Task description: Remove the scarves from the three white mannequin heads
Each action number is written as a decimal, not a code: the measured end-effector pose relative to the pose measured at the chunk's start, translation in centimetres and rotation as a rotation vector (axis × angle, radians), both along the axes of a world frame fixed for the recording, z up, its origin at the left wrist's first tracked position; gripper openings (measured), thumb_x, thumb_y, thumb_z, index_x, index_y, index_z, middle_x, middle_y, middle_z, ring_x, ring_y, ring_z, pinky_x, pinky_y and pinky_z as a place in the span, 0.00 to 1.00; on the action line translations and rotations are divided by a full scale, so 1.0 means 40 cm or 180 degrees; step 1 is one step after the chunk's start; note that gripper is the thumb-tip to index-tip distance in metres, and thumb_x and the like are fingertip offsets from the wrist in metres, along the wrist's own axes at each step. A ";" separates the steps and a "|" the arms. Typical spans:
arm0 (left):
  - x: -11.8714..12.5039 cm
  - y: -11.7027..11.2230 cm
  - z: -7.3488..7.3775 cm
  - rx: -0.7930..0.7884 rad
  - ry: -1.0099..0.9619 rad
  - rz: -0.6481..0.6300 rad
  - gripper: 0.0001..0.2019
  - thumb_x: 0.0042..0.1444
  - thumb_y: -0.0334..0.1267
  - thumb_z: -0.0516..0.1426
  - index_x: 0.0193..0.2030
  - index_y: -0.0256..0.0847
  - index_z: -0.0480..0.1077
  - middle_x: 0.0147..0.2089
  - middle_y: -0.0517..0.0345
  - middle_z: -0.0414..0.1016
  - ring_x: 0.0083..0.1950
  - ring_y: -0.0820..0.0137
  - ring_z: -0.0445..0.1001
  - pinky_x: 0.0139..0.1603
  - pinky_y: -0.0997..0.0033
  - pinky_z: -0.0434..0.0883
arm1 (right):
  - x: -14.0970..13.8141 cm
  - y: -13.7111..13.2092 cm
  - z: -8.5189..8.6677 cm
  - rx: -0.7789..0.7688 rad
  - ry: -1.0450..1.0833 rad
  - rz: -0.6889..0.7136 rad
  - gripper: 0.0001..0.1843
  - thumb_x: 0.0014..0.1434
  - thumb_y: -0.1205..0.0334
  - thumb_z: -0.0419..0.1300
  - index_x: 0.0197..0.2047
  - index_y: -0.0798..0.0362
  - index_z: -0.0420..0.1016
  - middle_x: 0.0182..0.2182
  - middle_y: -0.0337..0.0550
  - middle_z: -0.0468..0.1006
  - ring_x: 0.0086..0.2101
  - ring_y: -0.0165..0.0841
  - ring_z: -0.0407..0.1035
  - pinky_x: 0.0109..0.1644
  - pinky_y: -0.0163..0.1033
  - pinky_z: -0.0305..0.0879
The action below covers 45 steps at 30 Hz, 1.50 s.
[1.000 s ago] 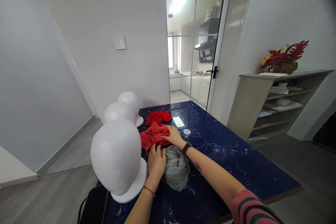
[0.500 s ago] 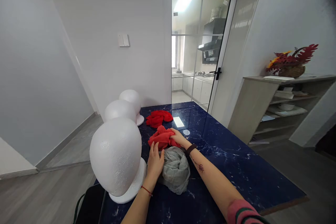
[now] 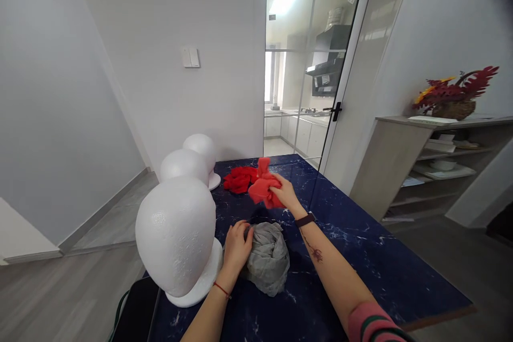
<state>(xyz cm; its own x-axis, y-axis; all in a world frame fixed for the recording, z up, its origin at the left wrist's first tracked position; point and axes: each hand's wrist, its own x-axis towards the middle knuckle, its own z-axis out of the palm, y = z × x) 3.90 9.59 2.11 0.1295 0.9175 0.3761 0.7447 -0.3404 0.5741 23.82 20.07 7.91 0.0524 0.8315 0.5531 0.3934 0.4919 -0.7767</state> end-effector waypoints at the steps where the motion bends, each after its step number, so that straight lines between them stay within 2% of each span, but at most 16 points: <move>1: 0.003 -0.009 0.014 0.0045 0.0050 -0.0127 0.14 0.61 0.40 0.49 0.45 0.39 0.72 0.52 0.49 0.73 0.55 0.62 0.70 0.64 0.46 0.56 | -0.020 -0.001 -0.013 -0.0124 -0.0252 0.0169 0.26 0.48 0.65 0.56 0.52 0.53 0.71 0.47 0.46 0.76 0.46 0.37 0.70 0.55 0.44 0.62; 4: 0.010 -0.040 0.053 0.0157 0.0274 -0.0758 0.17 0.59 0.48 0.52 0.51 0.44 0.70 0.55 0.52 0.71 0.59 0.63 0.67 0.67 0.42 0.47 | -0.064 -0.004 -0.050 -0.0459 -0.1172 0.0477 0.38 0.46 0.64 0.63 0.61 0.50 0.62 0.58 0.50 0.66 0.56 0.41 0.62 0.59 0.48 0.57; 6: 0.012 -0.059 0.068 0.0081 0.0482 -0.1217 0.25 0.53 0.54 0.56 0.56 0.48 0.66 0.60 0.51 0.67 0.63 0.59 0.62 0.67 0.39 0.43 | -0.069 -0.010 -0.057 -0.0582 -0.1777 0.0392 0.44 0.44 0.63 0.66 0.64 0.47 0.57 0.62 0.51 0.59 0.60 0.44 0.56 0.59 0.50 0.56; 9: 0.012 -0.074 0.068 -0.0148 0.0804 -0.1555 0.41 0.41 0.57 0.63 0.63 0.53 0.59 0.68 0.49 0.56 0.68 0.49 0.51 0.65 0.32 0.40 | -0.047 -0.026 -0.046 -0.0729 -0.2374 -0.0010 0.41 0.46 0.62 0.67 0.63 0.45 0.59 0.58 0.52 0.64 0.55 0.46 0.62 0.54 0.48 0.60; 11: 0.012 -0.076 0.058 -0.0232 0.0936 -0.1592 0.44 0.38 0.52 0.66 0.65 0.54 0.56 0.69 0.49 0.52 0.70 0.47 0.46 0.65 0.32 0.40 | -0.034 -0.037 -0.044 -0.0936 -0.2627 -0.0123 0.37 0.47 0.63 0.67 0.60 0.49 0.63 0.51 0.54 0.70 0.49 0.46 0.68 0.49 0.45 0.63; 14: 0.013 -0.071 0.042 -0.0256 0.0962 -0.1582 0.40 0.42 0.44 0.66 0.64 0.54 0.58 0.69 0.49 0.53 0.70 0.50 0.47 0.66 0.36 0.43 | -0.044 -0.042 -0.062 -0.1165 -0.2778 0.0030 0.31 0.47 0.67 0.66 0.56 0.55 0.67 0.43 0.54 0.75 0.44 0.44 0.71 0.46 0.41 0.63; 19: 0.012 -0.065 0.030 -0.0198 0.0971 -0.1574 0.37 0.44 0.44 0.64 0.63 0.52 0.59 0.67 0.49 0.57 0.68 0.52 0.52 0.66 0.39 0.46 | -0.077 -0.052 -0.054 -0.1012 -0.2564 0.0068 0.30 0.54 0.70 0.58 0.61 0.55 0.60 0.49 0.52 0.72 0.48 0.37 0.69 0.50 0.37 0.61; 23: 0.019 -0.067 0.049 -0.0110 0.1052 -0.1543 0.34 0.49 0.56 0.59 0.63 0.51 0.60 0.66 0.48 0.59 0.68 0.51 0.51 0.65 0.34 0.42 | -0.037 -0.153 0.006 -0.0538 -0.2137 -0.0465 0.28 0.59 0.66 0.53 0.63 0.53 0.56 0.53 0.52 0.68 0.44 0.36 0.70 0.47 0.37 0.63; 25: 0.028 -0.078 0.071 -0.0029 0.1015 -0.1513 0.31 0.52 0.58 0.54 0.62 0.51 0.62 0.65 0.50 0.60 0.69 0.52 0.50 0.65 0.34 0.41 | 0.002 -0.245 0.005 -0.0391 -0.2143 -0.0536 0.26 0.60 0.63 0.53 0.62 0.49 0.59 0.51 0.49 0.70 0.40 0.35 0.72 0.42 0.37 0.65; 27: 0.038 -0.107 0.093 0.0118 0.0927 -0.1476 0.28 0.55 0.57 0.53 0.61 0.50 0.63 0.66 0.52 0.60 0.69 0.54 0.49 0.66 0.36 0.42 | 0.051 -0.351 -0.033 -0.0382 -0.2178 -0.0531 0.24 0.60 0.61 0.54 0.60 0.47 0.61 0.49 0.46 0.72 0.37 0.35 0.73 0.39 0.38 0.67; 30: 0.037 -0.196 0.102 0.0396 0.0688 -0.1309 0.23 0.59 0.48 0.52 0.61 0.49 0.63 0.66 0.53 0.59 0.70 0.56 0.47 0.68 0.41 0.44 | 0.126 -0.511 -0.145 -0.0269 -0.1845 -0.0685 0.21 0.61 0.59 0.52 0.59 0.46 0.63 0.46 0.45 0.75 0.36 0.35 0.74 0.39 0.39 0.70; 33: -0.002 -0.311 0.059 0.0415 0.0342 -0.1078 0.20 0.61 0.41 0.49 0.60 0.49 0.63 0.62 0.52 0.64 0.67 0.59 0.55 0.65 0.50 0.57 | 0.176 -0.635 -0.266 0.0045 -0.1297 -0.1115 0.17 0.63 0.56 0.50 0.55 0.47 0.65 0.43 0.46 0.77 0.39 0.37 0.74 0.40 0.41 0.71; 36: -0.080 -0.397 -0.011 0.0318 -0.0040 -0.0500 0.13 0.61 0.35 0.47 0.49 0.46 0.68 0.49 0.50 0.72 0.52 0.64 0.71 0.53 0.61 0.70 | 0.182 -0.705 -0.347 0.0411 -0.1218 -0.1577 0.14 0.64 0.56 0.51 0.50 0.49 0.68 0.42 0.47 0.78 0.41 0.38 0.74 0.44 0.43 0.69; 39: -0.165 -0.431 -0.065 0.0249 -0.0038 -0.0134 0.12 0.60 0.32 0.45 0.39 0.45 0.68 0.40 0.53 0.73 0.43 0.65 0.74 0.43 0.64 0.73 | 0.158 -0.721 -0.381 0.0773 -0.1463 -0.1707 0.11 0.64 0.59 0.51 0.46 0.49 0.72 0.42 0.46 0.78 0.43 0.38 0.73 0.49 0.45 0.63; 42: -0.213 -0.439 -0.094 0.0461 0.0208 0.0061 0.13 0.58 0.32 0.46 0.43 0.44 0.69 0.42 0.53 0.74 0.46 0.64 0.74 0.47 0.63 0.72 | 0.136 -0.712 -0.389 0.0973 -0.1505 -0.1884 0.12 0.64 0.63 0.49 0.42 0.51 0.74 0.40 0.44 0.79 0.42 0.36 0.73 0.49 0.44 0.59; 45: -0.215 -0.449 -0.109 0.0700 0.0597 0.0188 0.15 0.57 0.30 0.47 0.46 0.43 0.70 0.45 0.52 0.75 0.48 0.62 0.72 0.51 0.59 0.70 | 0.128 -0.706 -0.387 0.0980 -0.1494 -0.1975 0.13 0.65 0.64 0.48 0.40 0.52 0.74 0.40 0.44 0.79 0.42 0.35 0.72 0.49 0.42 0.57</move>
<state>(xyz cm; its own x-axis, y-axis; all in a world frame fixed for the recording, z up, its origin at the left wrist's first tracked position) -4.71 -8.37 -2.27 0.1645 0.8245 0.5414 0.8530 -0.3945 0.3416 28.94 -8.15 -7.58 0.1585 0.5359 0.8293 0.9118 0.2428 -0.3312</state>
